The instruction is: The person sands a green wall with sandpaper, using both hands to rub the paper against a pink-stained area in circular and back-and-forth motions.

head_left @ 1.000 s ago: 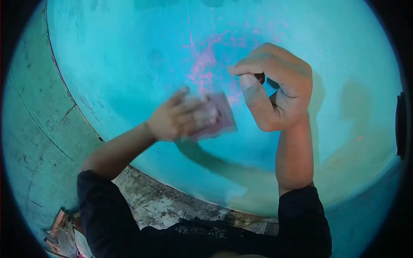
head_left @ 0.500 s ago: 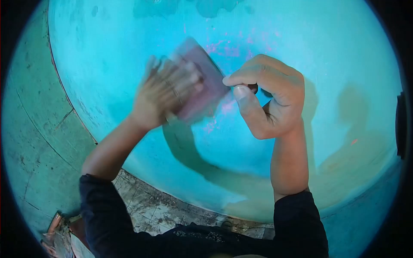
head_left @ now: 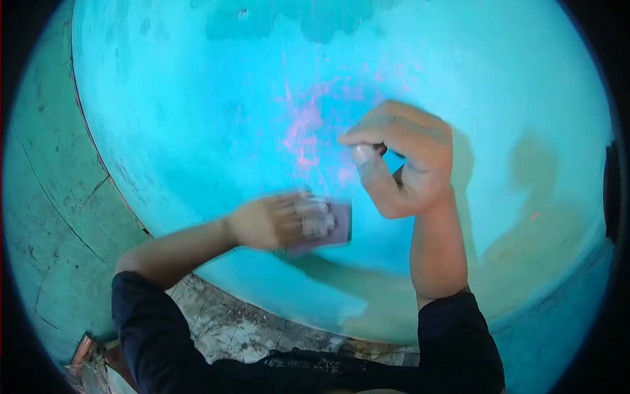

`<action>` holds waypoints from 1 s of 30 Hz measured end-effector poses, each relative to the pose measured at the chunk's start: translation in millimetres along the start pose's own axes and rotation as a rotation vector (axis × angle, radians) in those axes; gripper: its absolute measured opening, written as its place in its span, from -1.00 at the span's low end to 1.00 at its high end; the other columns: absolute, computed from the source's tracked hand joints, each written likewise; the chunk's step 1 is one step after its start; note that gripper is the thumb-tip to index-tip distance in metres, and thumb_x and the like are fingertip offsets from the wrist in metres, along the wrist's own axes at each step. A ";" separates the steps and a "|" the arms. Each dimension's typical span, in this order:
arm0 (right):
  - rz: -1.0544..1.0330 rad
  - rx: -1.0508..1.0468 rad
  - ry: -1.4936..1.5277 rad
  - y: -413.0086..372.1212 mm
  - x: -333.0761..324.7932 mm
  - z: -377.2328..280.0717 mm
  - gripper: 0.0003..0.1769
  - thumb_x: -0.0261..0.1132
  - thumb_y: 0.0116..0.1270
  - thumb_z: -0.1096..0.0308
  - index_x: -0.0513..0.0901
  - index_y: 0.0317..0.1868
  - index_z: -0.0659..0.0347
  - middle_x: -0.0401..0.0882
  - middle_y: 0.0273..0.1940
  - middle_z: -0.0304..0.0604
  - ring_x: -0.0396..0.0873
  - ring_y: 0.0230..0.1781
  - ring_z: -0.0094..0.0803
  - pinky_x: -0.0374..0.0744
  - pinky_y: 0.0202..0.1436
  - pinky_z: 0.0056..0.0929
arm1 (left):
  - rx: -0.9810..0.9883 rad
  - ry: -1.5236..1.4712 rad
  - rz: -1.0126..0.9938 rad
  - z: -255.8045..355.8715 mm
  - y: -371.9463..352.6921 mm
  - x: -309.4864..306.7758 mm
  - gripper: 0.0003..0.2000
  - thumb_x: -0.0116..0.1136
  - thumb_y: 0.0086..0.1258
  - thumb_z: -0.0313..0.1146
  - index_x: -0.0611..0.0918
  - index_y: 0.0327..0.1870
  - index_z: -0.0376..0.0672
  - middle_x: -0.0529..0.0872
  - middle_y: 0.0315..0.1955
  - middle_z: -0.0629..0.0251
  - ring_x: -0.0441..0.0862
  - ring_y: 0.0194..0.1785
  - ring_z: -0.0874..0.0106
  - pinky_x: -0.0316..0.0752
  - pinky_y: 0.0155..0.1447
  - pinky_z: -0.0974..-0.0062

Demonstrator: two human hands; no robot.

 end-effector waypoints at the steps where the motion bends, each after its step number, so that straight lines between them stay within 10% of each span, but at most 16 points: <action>1: -0.010 0.003 -0.003 0.7 0.8 -0.3 -0.84 0.21 0.09 0.60 0.72 -0.35 0.30 0.59 -0.54 -0.18 0.46 -0.61 -0.52 0.41 -0.56 -0.58 | 0.079 0.033 -0.043 14.7 4.2 -7.7 -0.58 0.09 0.37 -0.29 0.62 0.27 0.03 0.61 0.29 0.39 0.51 0.40 0.37 0.30 0.52 0.10; 8: 0.020 -0.020 0.009 -2.0 -1.2 -0.3 -0.85 0.22 0.05 0.61 0.70 -0.38 0.29 0.59 -0.54 -0.19 0.45 -0.62 -0.52 0.40 -0.58 -0.59 | -0.407 0.311 0.579 -66.7 -16.9 -68.6 -0.50 0.16 0.32 -0.08 0.62 0.28 0.00 0.62 0.29 0.32 0.50 0.40 0.20 0.19 0.52 -0.11; 11: 0.013 -0.031 -0.011 -1.4 -0.3 -1.4 -0.85 0.22 0.05 0.61 0.70 -0.37 0.29 0.59 -0.54 -0.19 0.45 -0.62 -0.53 0.40 -0.58 -0.59 | 0.130 0.213 0.006 12.9 -5.1 1.2 -0.49 0.02 0.36 -0.03 0.62 0.28 -0.04 0.62 0.29 0.35 0.49 0.42 0.22 0.15 0.53 -0.14; 15: 0.010 -0.028 -0.014 0.4 -1.2 -1.9 -0.84 0.22 0.06 0.61 0.70 -0.36 0.28 0.60 -0.54 -0.19 0.46 -0.62 -0.52 0.40 -0.57 -0.58 | -0.156 0.187 -0.014 -50.2 -12.5 -17.7 -0.51 0.10 0.35 -0.08 0.64 0.25 -0.08 0.62 0.29 0.27 0.44 0.46 0.16 0.11 0.56 -0.08; 17: 0.021 -0.020 -0.004 0.0 -2.1 -0.3 -0.84 0.22 0.06 0.61 0.70 -0.37 0.28 0.60 -0.54 -0.18 0.46 -0.62 -0.52 0.40 -0.57 -0.58 | -0.374 0.321 0.490 -72.9 -20.1 -69.7 -0.50 0.18 0.31 -0.10 0.63 0.26 -0.09 0.60 0.31 0.17 0.41 0.47 0.04 0.06 0.55 -0.16; 22: 0.013 -0.030 -0.048 -0.5 0.4 1.9 -0.84 0.22 0.05 0.61 0.70 -0.37 0.29 0.59 -0.53 -0.17 0.46 -0.62 -0.51 0.41 -0.57 -0.58 | -0.051 0.224 0.094 -8.2 -1.0 -6.1 -0.58 0.18 0.31 -0.23 0.67 0.22 0.08 0.64 0.27 0.48 0.51 0.40 0.30 0.15 0.55 -0.08; 30: 0.031 -0.081 -0.044 -1.8 -2.2 -2.2 -0.83 0.22 0.01 0.61 0.70 -0.36 0.32 0.59 -0.52 -0.13 0.49 -0.59 -0.46 0.44 -0.53 -0.56 | -0.231 0.285 0.256 -41.5 -5.7 -36.2 -0.57 0.26 0.30 -0.21 0.67 0.22 0.07 0.64 0.27 0.39 0.50 0.41 0.19 0.19 0.53 -0.06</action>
Point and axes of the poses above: each hand's wrist, its own y-axis towards the middle knuckle, its own x-axis out of the palm, z = x × y, the point moved 9 cm from there along y, towards the middle knuckle
